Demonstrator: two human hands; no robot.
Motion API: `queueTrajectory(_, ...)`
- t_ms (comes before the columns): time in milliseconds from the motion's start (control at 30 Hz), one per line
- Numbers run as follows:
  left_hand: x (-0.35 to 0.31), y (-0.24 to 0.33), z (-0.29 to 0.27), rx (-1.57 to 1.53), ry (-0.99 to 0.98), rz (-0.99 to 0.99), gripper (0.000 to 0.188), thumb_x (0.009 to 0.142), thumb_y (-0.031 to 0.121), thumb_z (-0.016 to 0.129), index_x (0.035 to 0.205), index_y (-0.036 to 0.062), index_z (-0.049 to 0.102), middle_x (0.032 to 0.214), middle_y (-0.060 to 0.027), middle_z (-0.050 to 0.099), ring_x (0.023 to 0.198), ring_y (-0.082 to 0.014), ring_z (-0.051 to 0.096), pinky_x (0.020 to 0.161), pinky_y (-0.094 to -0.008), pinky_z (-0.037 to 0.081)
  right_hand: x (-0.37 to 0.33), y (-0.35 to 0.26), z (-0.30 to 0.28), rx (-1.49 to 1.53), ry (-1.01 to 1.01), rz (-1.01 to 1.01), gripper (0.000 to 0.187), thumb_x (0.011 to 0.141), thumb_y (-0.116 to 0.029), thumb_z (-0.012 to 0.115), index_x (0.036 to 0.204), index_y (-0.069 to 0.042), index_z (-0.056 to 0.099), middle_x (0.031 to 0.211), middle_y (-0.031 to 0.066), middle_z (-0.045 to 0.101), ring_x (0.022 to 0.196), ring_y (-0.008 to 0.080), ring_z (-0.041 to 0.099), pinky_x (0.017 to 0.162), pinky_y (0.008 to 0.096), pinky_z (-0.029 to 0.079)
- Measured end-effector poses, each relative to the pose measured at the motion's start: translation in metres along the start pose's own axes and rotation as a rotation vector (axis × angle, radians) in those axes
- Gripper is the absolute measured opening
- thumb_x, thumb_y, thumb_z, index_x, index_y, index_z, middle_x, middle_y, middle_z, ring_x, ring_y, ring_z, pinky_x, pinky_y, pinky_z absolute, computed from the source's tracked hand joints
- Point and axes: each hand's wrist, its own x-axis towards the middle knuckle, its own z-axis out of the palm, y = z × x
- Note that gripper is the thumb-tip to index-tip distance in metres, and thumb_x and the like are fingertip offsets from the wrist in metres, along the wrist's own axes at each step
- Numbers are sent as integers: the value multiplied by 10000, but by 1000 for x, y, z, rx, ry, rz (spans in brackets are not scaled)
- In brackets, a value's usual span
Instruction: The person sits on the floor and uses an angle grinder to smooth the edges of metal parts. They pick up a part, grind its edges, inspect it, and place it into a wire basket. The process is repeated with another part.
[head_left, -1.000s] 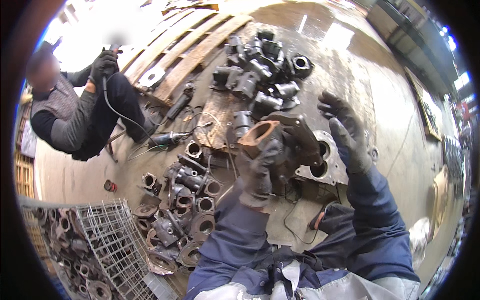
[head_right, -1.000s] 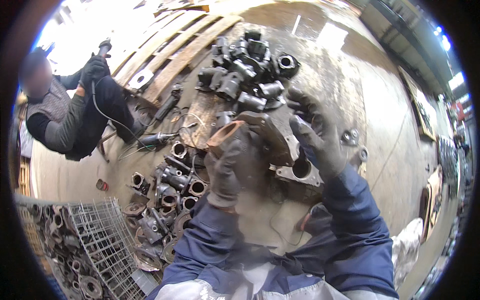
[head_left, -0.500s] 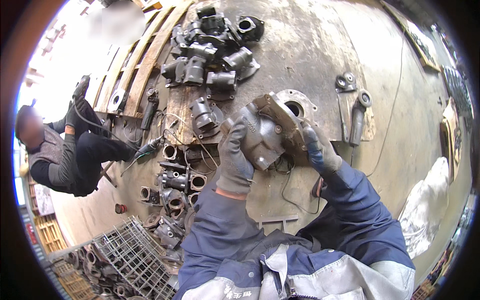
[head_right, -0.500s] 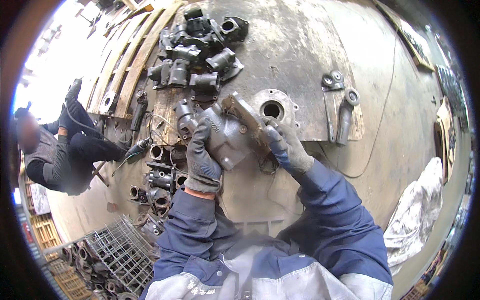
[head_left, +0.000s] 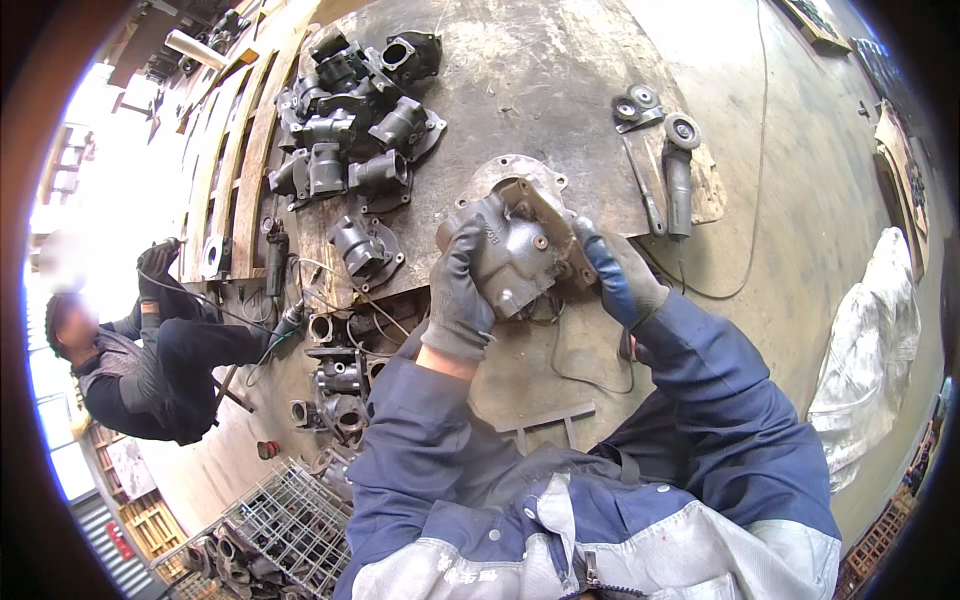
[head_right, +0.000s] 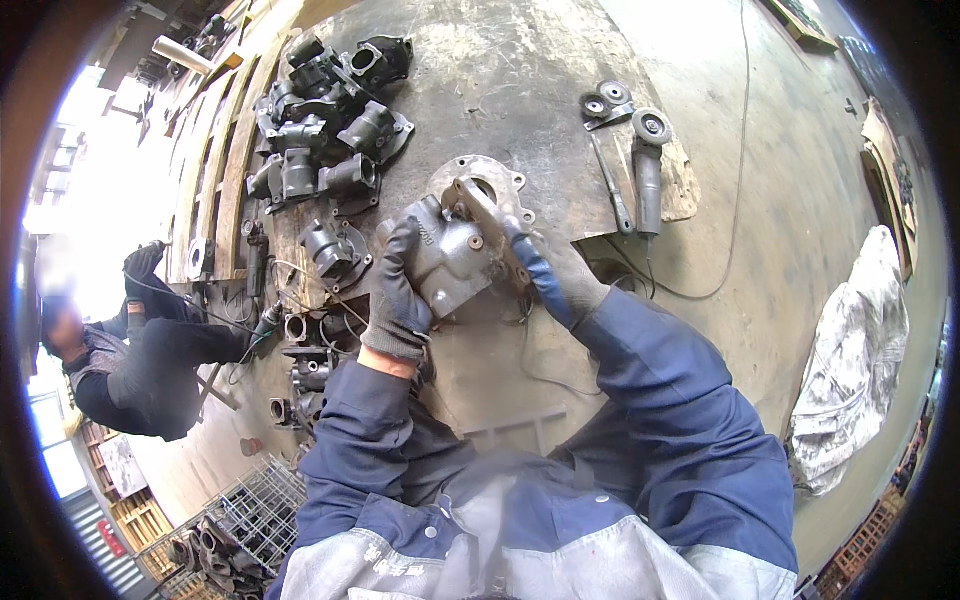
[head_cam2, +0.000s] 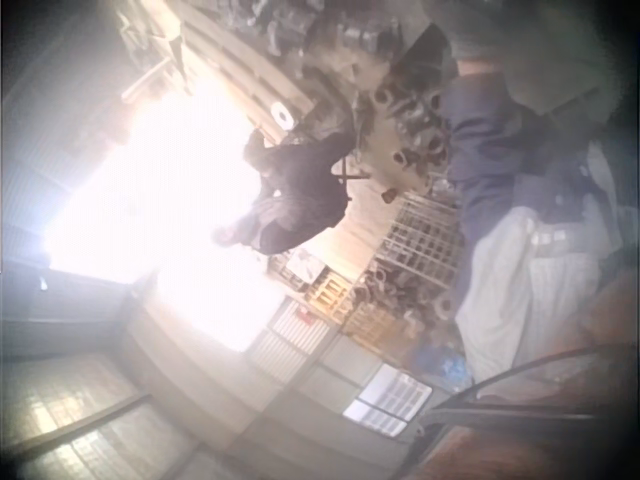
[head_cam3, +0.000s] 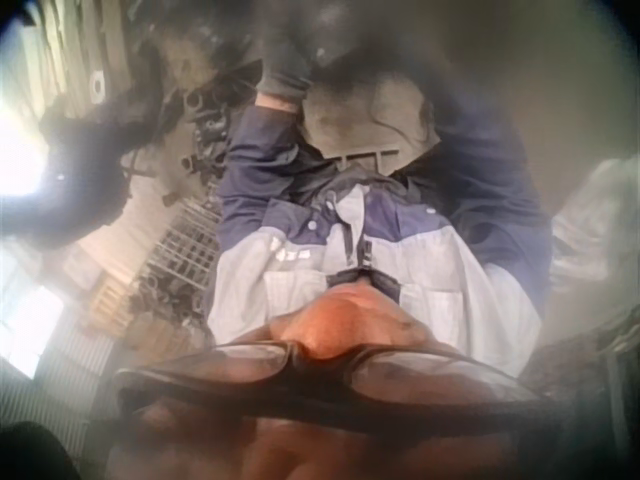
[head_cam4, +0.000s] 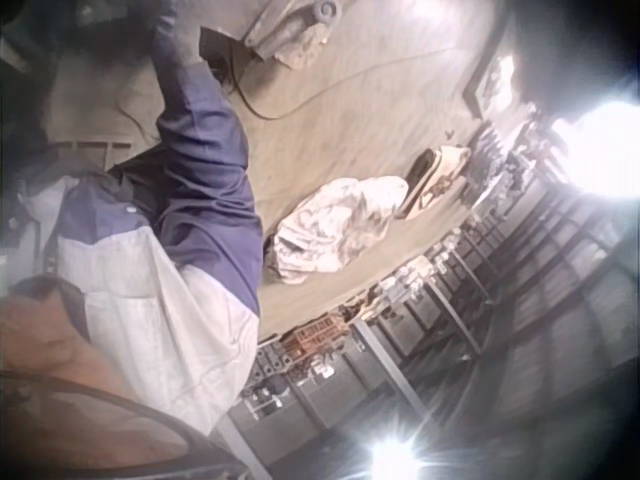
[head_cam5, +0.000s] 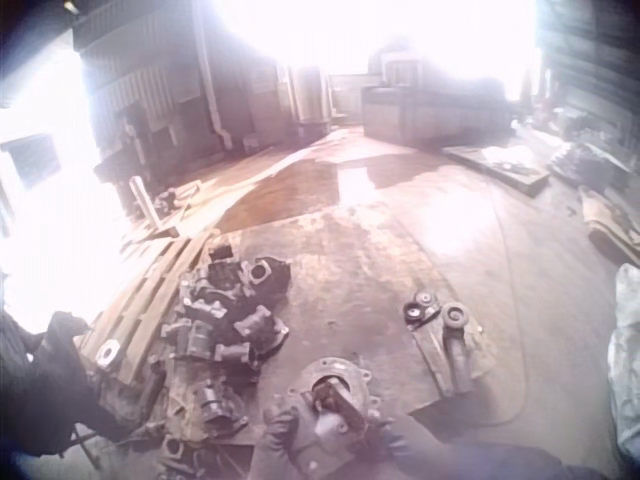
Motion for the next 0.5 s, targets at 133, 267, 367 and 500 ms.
queueTrajectory(133,-10,-9,4,115,72,57,353,1036,207,715,1307,-19,715,1237,-91,746,1121,-202,728,1001,-362,606,4,7,-16,-70,-106,8,483,1151,-432,574,1427,-44,655,1281,94,674,1093,156,609,988,319,521)
queueTrajectory(267,-19,-9,13,318,14,52,335,993,164,752,1281,-6,718,1190,-72,754,1068,-172,729,880,-327,622,14,31,-12,38,-77,-20,432,1117,-401,637,1394,-72,687,1132,28,687,994,107,619,883,285,506)
queueTrajectory(367,-9,-17,18,340,49,49,333,983,128,754,1292,16,700,1162,-51,748,985,-131,724,807,-284,608,21,41,-13,-22,62,160,410,1093,-384,681,1360,-74,707,1063,-12,695,952,66,616,838,259,497)
queueTrajectory(500,7,-42,18,798,221,37,431,1101,331,670,1357,-17,682,1329,-165,709,1116,-261,713,954,-365,567,33,42,-15,168,104,132,292,1071,-261,736,1261,-41,716,1040,-14,697,863,46,616,718,254,519)
